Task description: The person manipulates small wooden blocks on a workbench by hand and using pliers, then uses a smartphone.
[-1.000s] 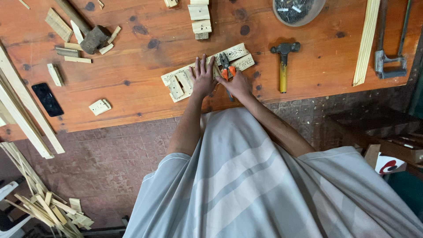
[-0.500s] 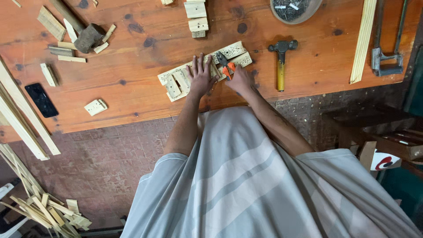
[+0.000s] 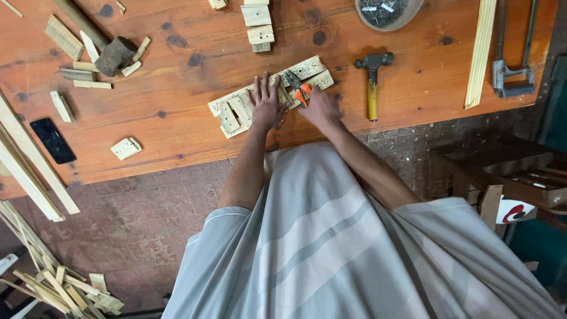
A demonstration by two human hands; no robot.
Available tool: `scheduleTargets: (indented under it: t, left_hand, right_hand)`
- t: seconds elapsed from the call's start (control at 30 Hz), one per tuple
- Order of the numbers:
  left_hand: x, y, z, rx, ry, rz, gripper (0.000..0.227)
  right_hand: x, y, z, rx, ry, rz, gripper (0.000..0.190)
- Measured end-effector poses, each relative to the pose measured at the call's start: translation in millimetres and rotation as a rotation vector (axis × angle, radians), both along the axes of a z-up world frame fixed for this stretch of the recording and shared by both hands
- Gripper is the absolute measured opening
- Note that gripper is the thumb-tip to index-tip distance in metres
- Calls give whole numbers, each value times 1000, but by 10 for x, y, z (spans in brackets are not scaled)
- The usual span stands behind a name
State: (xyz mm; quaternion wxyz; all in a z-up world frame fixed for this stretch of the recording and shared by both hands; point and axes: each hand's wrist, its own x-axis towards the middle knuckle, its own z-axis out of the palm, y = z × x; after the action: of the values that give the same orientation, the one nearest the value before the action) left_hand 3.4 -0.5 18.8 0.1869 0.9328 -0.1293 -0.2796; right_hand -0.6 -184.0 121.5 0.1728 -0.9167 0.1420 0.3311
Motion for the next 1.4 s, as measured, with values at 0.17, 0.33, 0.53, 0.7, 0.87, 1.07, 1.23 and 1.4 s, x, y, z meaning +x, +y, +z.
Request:
scheduleTargets:
  t: [0.17,0.33,0.53,0.7,0.87,1.07,1.23,1.4]
  left_hand:
    - [-4,6,-55,10,-9,2,92]
    - [4,1,-105,5,-10,-1,91]
    - [25,7,-12,-16,9,13,90]
    - [21,8,36,-34,28,4,88]
    - [18,22,-55,-32,65,36,90]
    - [53,12,-75,-22,35,-6,89]
    - [19,82,-112,1,-10,-43,139]
    - [-86,185,-160,11,-247,-43,155]
  right_hand:
    - [13,-122,-366,68,13,-18,53]
    - [280,-183,-153,137,241,-12,72]
    - [400,-183,-50,208,324,-55,77]
    - [371,-148,344,288,178,-134,61]
    - [86,-515,80,637,-332,-490,34]
    - [407,-1648,-434,804,-169,-840,30]
    - [634,-2069,-352,769,-169,-1032,26]
    - [671,-1911,241,646,-97,-968,62]
